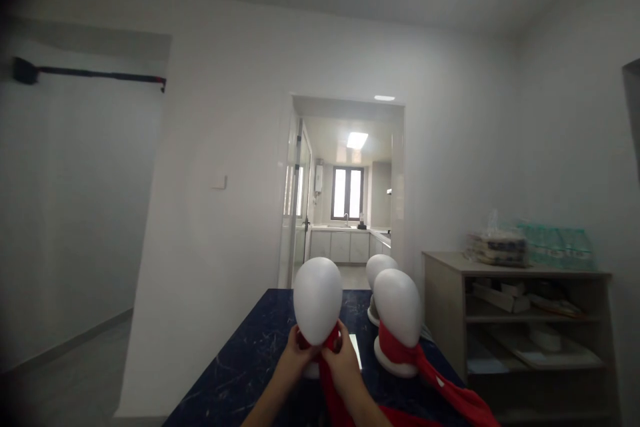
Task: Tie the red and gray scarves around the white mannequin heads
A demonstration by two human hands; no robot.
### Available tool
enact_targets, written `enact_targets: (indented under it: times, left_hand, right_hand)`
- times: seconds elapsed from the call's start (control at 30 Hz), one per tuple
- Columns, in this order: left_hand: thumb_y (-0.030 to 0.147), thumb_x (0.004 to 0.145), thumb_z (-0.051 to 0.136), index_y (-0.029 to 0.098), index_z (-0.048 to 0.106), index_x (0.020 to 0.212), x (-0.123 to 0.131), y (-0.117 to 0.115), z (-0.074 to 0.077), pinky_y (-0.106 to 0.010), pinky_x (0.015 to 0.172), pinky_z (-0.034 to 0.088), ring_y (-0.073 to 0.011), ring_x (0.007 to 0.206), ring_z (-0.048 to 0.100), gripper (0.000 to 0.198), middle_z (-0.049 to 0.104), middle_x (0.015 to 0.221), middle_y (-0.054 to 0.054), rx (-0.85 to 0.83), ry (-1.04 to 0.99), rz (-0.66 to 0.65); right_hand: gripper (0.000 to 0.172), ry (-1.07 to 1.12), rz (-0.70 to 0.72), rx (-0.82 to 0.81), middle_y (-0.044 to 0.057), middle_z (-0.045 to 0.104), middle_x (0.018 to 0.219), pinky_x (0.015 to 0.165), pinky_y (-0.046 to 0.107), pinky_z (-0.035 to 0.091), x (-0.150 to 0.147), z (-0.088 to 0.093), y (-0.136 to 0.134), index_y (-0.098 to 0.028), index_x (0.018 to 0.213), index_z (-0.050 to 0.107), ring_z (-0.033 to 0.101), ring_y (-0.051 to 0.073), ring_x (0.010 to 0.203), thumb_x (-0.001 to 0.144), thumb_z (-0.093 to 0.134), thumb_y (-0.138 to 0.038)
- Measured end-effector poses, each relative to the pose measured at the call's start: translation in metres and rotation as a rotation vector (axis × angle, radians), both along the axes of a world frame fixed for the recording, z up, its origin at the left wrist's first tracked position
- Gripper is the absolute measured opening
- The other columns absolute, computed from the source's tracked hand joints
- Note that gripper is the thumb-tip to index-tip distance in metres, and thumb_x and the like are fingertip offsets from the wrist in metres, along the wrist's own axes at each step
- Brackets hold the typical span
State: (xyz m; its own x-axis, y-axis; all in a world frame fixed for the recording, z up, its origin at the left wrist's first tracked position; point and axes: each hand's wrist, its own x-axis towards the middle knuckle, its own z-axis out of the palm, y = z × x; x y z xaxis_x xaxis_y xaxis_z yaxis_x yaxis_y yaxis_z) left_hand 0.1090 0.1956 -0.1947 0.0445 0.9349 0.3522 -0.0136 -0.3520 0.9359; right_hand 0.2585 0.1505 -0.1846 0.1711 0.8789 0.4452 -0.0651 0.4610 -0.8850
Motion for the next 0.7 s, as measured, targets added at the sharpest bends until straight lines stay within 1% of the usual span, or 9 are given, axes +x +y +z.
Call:
enact_targets:
  times: [0.07,0.13,0.23,0.33,0.43,0.47,0.53,0.57,0.7]
  left_hand:
    - [0.055,0.058,0.092,0.01,0.037,0.146,-0.009,0.006,-0.023,-0.039,0.113,0.049,-0.0347,0.131,0.065,0.113,0.063,0.143,-0.028,-0.021,0.03,-0.014]
    - [0.057,0.061,0.09,0.011,0.039,0.145,-0.016,0.005,-0.04,-0.039,0.114,0.049,-0.0339,0.13,0.066,0.109,0.065,0.142,-0.026,-0.029,0.08,-0.044]
    - [0.052,0.069,0.086,0.014,0.045,0.143,-0.019,-0.002,-0.046,-0.039,0.115,0.048,-0.0326,0.132,0.065,0.093,0.065,0.144,-0.023,-0.009,0.108,-0.072]
    - [0.037,0.076,0.079,0.016,0.052,0.138,-0.016,-0.007,-0.038,-0.036,0.114,0.049,-0.03,0.134,0.063,0.071,0.064,0.147,-0.021,-0.039,0.068,-0.06]
    - [0.025,0.086,0.061,0.017,0.057,0.128,-0.017,-0.012,-0.028,-0.032,0.109,0.05,-0.0249,0.132,0.064,0.043,0.067,0.142,-0.017,-0.117,0.196,0.15]
    - [0.022,0.088,0.056,0.016,0.058,0.123,-0.018,-0.015,-0.026,-0.033,0.107,0.05,-0.0249,0.128,0.066,0.035,0.069,0.137,-0.017,-0.139,0.264,0.233]
    - [0.02,0.09,0.049,0.017,0.061,0.11,-0.022,-0.019,-0.022,-0.037,0.103,0.051,-0.0263,0.117,0.069,0.023,0.074,0.122,-0.016,-0.165,0.368,0.325]
    - [0.019,0.09,0.047,0.018,0.062,0.102,-0.023,-0.022,-0.021,-0.038,0.099,0.052,-0.0264,0.11,0.07,0.02,0.076,0.114,-0.014,-0.171,0.388,0.32]
    - [0.019,0.088,0.042,0.021,0.066,0.084,-0.022,-0.027,-0.019,-0.032,0.071,0.053,-0.0221,0.075,0.072,0.024,0.078,0.084,-0.009,-0.212,0.388,0.176]
  right_hand:
    - [0.075,0.064,0.076,-0.047,-0.001,0.074,0.089,0.086,0.04,0.055,-0.002,-0.03,0.008,-0.025,0.134,0.057,0.071,0.025,0.088,0.062,0.078,-0.028]
    - [0.075,0.096,0.139,-0.091,-0.003,0.071,0.085,0.081,0.038,0.055,0.004,-0.055,0.007,-0.026,0.134,0.058,0.07,0.023,0.082,0.061,0.077,-0.027]
    - [0.073,0.115,0.173,-0.13,-0.002,0.07,0.088,0.074,0.036,0.055,0.016,-0.072,-0.001,-0.026,0.136,0.056,0.07,0.022,0.079,0.065,0.076,-0.03]
    - [0.049,0.001,0.082,-0.122,0.001,0.073,0.086,0.074,0.037,0.056,0.024,-0.071,-0.009,-0.024,0.12,0.06,0.072,0.025,0.079,0.073,0.07,-0.034]
    - [0.014,-0.226,-0.075,-0.09,0.002,0.073,0.076,0.073,0.037,0.052,0.025,-0.065,-0.016,-0.024,0.092,0.06,0.07,0.025,0.073,0.081,0.061,-0.032]
    - [0.008,-0.295,-0.106,-0.078,0.002,0.073,0.074,0.073,0.037,0.051,0.024,-0.063,-0.018,-0.024,0.085,0.06,0.07,0.024,0.073,0.083,0.057,-0.031]
    - [0.013,-0.405,-0.127,-0.066,0.003,0.073,0.075,0.073,0.036,0.05,0.021,-0.058,-0.021,-0.024,0.078,0.06,0.07,0.024,0.075,0.086,0.054,-0.031]
    - [0.015,-0.448,-0.126,-0.062,0.003,0.074,0.075,0.073,0.035,0.049,0.019,-0.055,-0.023,-0.024,0.076,0.061,0.069,0.024,0.075,0.087,0.053,-0.031]
    - [0.021,-0.628,-0.19,-0.07,0.008,0.076,0.084,0.079,0.037,0.049,0.018,-0.039,-0.034,-0.022,0.076,0.067,0.07,0.026,0.083,0.088,0.053,-0.034]
